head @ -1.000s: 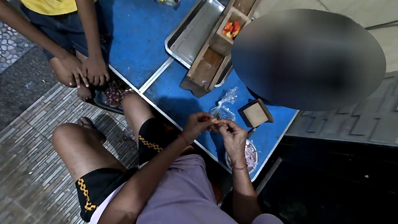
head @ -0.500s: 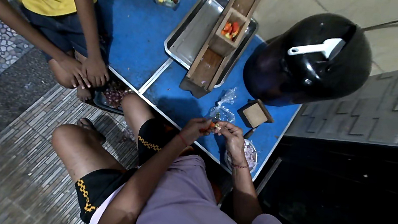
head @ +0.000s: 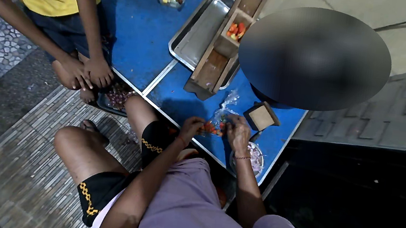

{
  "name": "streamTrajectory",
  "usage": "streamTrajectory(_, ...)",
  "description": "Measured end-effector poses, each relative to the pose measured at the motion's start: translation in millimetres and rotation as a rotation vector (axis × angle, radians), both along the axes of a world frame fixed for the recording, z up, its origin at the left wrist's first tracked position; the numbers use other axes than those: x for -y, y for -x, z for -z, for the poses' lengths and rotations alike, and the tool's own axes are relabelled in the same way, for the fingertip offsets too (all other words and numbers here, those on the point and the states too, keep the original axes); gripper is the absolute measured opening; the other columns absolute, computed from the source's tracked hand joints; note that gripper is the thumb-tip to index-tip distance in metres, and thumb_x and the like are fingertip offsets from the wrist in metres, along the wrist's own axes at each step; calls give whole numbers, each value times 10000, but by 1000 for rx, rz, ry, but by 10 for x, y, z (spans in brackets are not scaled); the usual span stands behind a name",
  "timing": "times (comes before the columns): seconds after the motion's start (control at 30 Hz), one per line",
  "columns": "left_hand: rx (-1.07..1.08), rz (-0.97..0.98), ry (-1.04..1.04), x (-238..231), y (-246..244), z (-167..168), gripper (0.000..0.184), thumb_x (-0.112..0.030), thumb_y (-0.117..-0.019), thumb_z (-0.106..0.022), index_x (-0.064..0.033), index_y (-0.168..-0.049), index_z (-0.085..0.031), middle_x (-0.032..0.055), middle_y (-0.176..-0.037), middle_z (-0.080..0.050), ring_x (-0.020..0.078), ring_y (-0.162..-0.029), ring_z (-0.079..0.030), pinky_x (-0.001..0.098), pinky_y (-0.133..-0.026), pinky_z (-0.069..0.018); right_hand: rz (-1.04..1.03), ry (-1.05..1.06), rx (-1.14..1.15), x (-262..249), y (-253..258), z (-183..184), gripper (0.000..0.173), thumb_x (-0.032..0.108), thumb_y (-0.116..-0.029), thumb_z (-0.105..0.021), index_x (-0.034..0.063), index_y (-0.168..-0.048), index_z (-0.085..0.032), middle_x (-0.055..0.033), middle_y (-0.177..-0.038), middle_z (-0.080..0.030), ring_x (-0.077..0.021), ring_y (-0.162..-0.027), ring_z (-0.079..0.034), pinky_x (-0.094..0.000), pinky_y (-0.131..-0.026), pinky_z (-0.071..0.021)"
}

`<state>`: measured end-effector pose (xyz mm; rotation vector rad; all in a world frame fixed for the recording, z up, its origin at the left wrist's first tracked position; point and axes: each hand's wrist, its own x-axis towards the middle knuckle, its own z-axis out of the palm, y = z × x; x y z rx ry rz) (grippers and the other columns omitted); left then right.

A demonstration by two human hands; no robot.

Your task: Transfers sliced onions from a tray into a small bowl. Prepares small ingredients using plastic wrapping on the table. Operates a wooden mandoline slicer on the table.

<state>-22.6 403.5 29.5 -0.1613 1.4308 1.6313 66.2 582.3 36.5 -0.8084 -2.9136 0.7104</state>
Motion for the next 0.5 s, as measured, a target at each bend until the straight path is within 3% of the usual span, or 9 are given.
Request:
streamTrajectory(0.07,-25,44,61,-7,-20,15,272,-23,-1035,-525,58,-1288,-582,141,-1019,-640,139,-798,-628,292,-761,-555,-21,74,19,14,23,-13,202,13,-990,-589,-13,-1113,-747,-241,-1168,-699,-430,-1068,-683,-606,-933,-535)
streamTrajectory(0.17,-64,145,123,-46,-65,73,319,-55,-1044,-533,36,-1347,-580,179,-1112,-652,172,-857,-648,322,-805,-558,-11,302,87,-3,94,-40,218,30,-1019,-565,-6,-1127,-750,-210,-1106,-733,-357,-1022,-706,-561,-960,-530)
streamTrajectory(0.3,-106,200,132,-68,-98,106,331,-102,-1052,-549,11,-1360,-588,186,-1113,-672,196,-874,-657,358,-826,-556,72,464,150,15,176,-29,247,34,-1048,-509,-10,-1174,-717,-188,-1007,-723,-243,-785,-706,-439,-770,-599)
streamTrajectory(0.5,-77,194,119,-58,-94,78,334,-100,-1063,-526,10,-1375,-573,184,-1134,-667,182,-884,-661,340,-828,-558,159,510,207,28,216,-17,250,115,-1060,-524,-12,-1151,-719,-174,-952,-718,-237,-780,-682,-445,-774,-575)
